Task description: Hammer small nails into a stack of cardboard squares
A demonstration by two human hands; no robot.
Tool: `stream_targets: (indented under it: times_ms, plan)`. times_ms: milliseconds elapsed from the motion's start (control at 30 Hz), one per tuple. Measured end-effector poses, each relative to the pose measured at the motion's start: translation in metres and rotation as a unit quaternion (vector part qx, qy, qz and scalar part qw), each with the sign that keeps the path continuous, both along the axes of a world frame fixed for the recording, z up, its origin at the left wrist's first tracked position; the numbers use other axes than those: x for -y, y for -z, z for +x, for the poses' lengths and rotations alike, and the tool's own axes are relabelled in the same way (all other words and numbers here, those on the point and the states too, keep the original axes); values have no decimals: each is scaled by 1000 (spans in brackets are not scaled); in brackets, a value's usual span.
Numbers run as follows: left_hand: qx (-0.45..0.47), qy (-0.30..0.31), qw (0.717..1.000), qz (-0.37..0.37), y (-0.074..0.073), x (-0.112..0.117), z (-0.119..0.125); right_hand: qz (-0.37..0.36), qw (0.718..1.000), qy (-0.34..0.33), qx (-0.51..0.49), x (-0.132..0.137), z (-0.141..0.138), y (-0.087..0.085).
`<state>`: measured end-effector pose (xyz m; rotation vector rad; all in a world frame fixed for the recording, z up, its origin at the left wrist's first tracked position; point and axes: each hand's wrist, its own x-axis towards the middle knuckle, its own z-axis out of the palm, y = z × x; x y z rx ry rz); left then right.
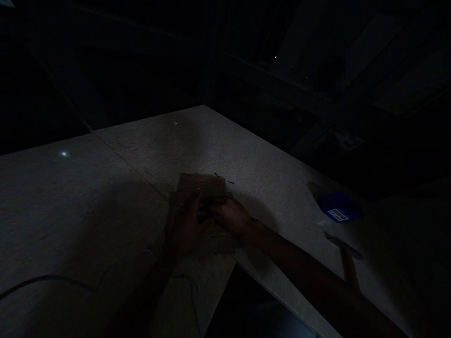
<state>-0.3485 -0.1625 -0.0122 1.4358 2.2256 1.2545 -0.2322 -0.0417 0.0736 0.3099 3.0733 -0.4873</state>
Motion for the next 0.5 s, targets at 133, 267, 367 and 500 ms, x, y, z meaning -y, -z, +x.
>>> stream_targets:
  times_ms: [133, 267, 367, 500]
  plan:
    - [1, 11, 1000, -13, -5, 1, 0, 4, 999, -49, -6, -9, 1, 4]
    - [1, 6, 1000, -5, -9, 1, 1, 5, 996, -94, -1, -17, 1, 4]
    - [10, 7, 1000, 2, -7, 1, 1, -6, 991, -130, -17, -23, 4, 3]
    - [16, 16, 1000, 8, -1, 0, 1, -21, 979, -187, -74, -31, 11, 3]
